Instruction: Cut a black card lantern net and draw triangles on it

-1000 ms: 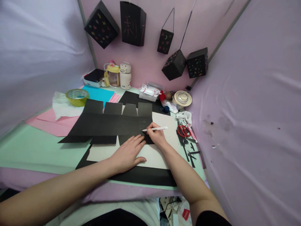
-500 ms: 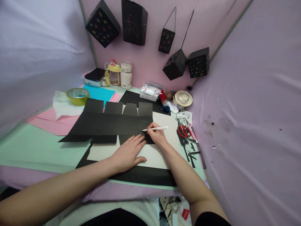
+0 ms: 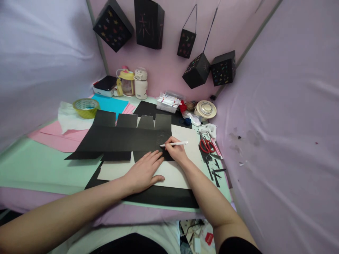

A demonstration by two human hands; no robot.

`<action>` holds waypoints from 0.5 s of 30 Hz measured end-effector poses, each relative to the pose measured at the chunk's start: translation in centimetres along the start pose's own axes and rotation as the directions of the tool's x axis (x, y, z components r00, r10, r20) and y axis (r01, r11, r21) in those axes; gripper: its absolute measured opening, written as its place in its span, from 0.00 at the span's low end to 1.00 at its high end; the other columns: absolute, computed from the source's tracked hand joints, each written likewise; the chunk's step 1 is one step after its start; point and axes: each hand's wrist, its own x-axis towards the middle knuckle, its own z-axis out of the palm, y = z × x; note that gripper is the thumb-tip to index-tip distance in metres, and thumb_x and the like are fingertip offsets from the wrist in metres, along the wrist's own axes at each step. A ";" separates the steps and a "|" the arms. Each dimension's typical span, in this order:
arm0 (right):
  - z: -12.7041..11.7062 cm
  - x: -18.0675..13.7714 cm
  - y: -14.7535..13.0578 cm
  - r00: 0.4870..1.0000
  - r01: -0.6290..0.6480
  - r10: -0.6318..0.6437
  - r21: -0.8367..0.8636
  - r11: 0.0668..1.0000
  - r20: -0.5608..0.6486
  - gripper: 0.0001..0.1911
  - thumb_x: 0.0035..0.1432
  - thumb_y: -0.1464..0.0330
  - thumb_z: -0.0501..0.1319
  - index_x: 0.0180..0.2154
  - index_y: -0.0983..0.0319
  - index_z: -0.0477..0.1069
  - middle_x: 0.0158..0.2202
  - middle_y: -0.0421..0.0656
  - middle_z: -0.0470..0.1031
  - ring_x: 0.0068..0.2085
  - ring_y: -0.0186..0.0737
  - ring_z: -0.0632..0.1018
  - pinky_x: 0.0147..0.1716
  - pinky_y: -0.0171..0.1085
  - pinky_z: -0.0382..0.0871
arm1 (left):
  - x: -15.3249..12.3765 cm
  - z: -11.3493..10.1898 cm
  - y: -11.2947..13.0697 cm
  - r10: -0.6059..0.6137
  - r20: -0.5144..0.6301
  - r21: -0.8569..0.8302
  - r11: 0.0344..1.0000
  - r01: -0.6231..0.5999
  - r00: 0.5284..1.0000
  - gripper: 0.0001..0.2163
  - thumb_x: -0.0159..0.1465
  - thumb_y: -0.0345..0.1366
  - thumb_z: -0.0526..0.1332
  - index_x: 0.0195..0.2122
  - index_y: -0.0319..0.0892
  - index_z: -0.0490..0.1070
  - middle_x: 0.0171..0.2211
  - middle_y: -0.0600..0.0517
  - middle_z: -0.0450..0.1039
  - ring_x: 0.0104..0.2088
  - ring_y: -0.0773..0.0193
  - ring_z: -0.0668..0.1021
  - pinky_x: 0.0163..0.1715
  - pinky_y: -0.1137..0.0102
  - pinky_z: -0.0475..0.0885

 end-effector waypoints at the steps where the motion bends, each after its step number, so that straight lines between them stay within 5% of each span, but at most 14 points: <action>1: 0.0 0.0 0.0 1.000 0.000 0.000 0.000 1.000 -0.001 0.06 0.53 0.67 0.57 0.25 0.59 0.67 0.20 0.37 0.71 0.22 0.34 0.68 0.22 0.33 0.61 | 0.0 -0.1 0.0 -0.002 0.005 0.005 1.000 0.002 1.000 0.32 0.66 0.58 0.53 0.61 0.37 0.64 0.64 0.38 0.61 0.66 0.46 0.61 0.64 0.53 0.54; 15: -0.2 -0.1 -0.6 1.000 0.002 -0.002 -0.002 1.000 -0.022 0.07 0.48 0.70 0.54 0.20 0.58 0.62 0.17 0.36 0.66 0.23 0.35 0.67 0.25 0.35 0.60 | 0.1 -0.4 0.2 -0.003 0.025 0.023 1.000 0.002 1.000 0.31 0.66 0.57 0.54 0.61 0.36 0.63 0.65 0.39 0.60 0.66 0.47 0.60 0.65 0.54 0.53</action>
